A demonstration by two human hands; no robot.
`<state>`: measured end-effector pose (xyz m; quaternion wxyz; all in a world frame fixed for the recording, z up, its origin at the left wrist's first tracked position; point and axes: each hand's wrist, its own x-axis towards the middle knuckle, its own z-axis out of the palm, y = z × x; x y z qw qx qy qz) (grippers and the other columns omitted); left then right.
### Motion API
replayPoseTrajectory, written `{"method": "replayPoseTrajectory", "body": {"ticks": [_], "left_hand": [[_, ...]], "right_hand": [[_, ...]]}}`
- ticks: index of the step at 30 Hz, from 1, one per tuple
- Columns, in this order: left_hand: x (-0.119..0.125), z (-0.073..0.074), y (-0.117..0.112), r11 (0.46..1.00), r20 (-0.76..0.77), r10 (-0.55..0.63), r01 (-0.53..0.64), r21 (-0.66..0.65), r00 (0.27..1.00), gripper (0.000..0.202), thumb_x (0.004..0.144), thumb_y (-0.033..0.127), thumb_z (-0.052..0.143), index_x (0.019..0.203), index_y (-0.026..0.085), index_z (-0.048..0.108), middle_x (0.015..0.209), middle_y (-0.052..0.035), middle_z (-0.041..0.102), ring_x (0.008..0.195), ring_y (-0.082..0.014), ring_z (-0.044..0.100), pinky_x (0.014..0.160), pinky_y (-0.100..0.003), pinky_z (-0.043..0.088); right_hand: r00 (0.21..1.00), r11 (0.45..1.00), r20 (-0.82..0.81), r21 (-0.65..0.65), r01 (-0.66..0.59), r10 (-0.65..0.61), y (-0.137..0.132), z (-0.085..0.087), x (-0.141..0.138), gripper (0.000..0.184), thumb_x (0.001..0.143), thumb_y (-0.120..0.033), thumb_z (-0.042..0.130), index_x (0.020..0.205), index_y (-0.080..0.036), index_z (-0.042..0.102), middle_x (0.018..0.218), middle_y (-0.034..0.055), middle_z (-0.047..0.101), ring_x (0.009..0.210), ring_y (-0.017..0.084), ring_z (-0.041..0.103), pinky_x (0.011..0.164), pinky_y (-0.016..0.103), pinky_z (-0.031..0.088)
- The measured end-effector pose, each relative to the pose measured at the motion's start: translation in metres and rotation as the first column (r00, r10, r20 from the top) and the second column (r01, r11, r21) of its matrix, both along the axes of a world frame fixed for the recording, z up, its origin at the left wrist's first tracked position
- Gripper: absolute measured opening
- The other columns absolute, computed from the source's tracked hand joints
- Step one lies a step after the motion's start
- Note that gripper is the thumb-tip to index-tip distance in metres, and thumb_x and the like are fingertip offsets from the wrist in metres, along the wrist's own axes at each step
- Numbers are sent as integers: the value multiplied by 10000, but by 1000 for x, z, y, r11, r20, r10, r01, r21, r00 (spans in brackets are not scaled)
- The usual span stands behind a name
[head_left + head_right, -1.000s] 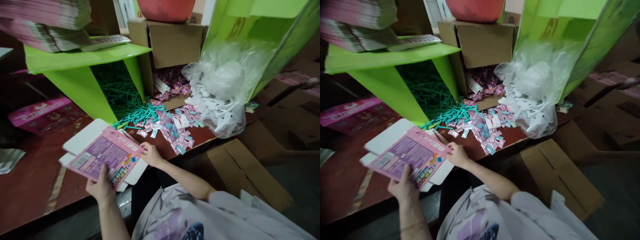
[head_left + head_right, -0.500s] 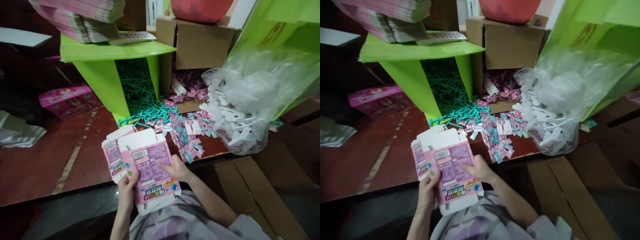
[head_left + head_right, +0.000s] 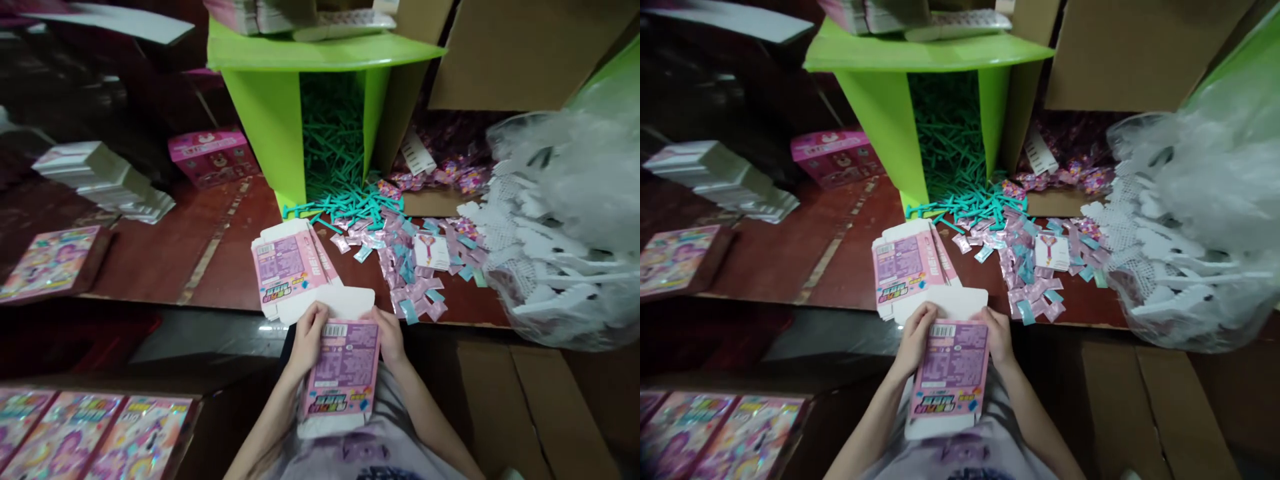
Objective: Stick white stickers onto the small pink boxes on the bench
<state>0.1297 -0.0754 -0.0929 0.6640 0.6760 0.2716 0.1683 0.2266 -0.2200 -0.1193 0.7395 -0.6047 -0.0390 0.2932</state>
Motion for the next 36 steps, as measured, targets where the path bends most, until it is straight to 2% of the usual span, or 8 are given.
{"method": "replayPoseTrajectory", "body": {"ticks": [5,14,23,27,29,31,33,36], "left_hand": [[2,-10,2,995,70,85,-81,-61,994,244,836,382,561,946,174,622,873,-38,659,786,-164,602,754,-282,461],[-1,-6,-2,995,114,101,-102,4,988,197,798,278,632,963,174,609,976,-71,691,930,-196,644,860,-320,469],[-8,-15,-19,997,80,39,-44,61,996,314,815,322,603,589,190,429,853,-62,658,827,-186,624,766,-310,467],[-10,-2,-29,966,-119,192,-166,199,974,135,836,319,522,917,210,520,926,-41,629,871,-188,593,788,-316,441],[-11,16,-32,958,-55,234,-221,183,971,150,800,327,510,909,225,498,780,-9,588,713,-173,565,667,-296,433],[-12,40,-35,969,91,186,-197,147,978,161,752,356,514,853,233,485,689,0,563,606,-168,540,572,-291,414],[-10,67,-39,966,246,25,-87,243,969,163,704,348,538,818,238,504,674,-17,595,580,-184,561,538,-308,419],[3,93,-51,707,252,-475,195,679,843,66,662,234,522,728,235,529,646,-34,615,544,-180,561,520,-320,405]], "right_hand": [[999,983,-30,183,-6,12,8,2,0,214,746,-356,634,892,-201,622,1045,60,684,874,213,656,762,338,506],[990,998,125,27,62,-65,6,-9,-7,160,720,-286,719,831,-194,651,1002,69,707,907,213,655,796,331,488],[977,987,208,-140,76,-46,-7,-6,-18,223,795,-371,645,674,-195,711,813,55,724,771,208,662,730,325,495],[914,993,388,-51,-105,116,-31,10,-3,302,854,-393,565,663,-216,718,961,76,717,870,237,669,817,388,506],[877,995,479,-99,14,35,-52,14,17,294,874,-415,526,809,-222,737,1017,88,702,922,242,657,863,415,497],[765,900,624,-225,373,-161,-75,13,40,293,842,-443,566,925,-204,714,1004,102,692,932,246,638,878,431,486],[579,672,788,-313,671,-211,-95,3,59,427,790,-493,613,1063,-168,661,1029,128,668,975,267,606,906,461,464],[488,518,869,-453,726,75,-102,-21,68,795,763,-610,579,1340,-79,449,1321,234,491,1243,360,439,1013,558,354]]}}
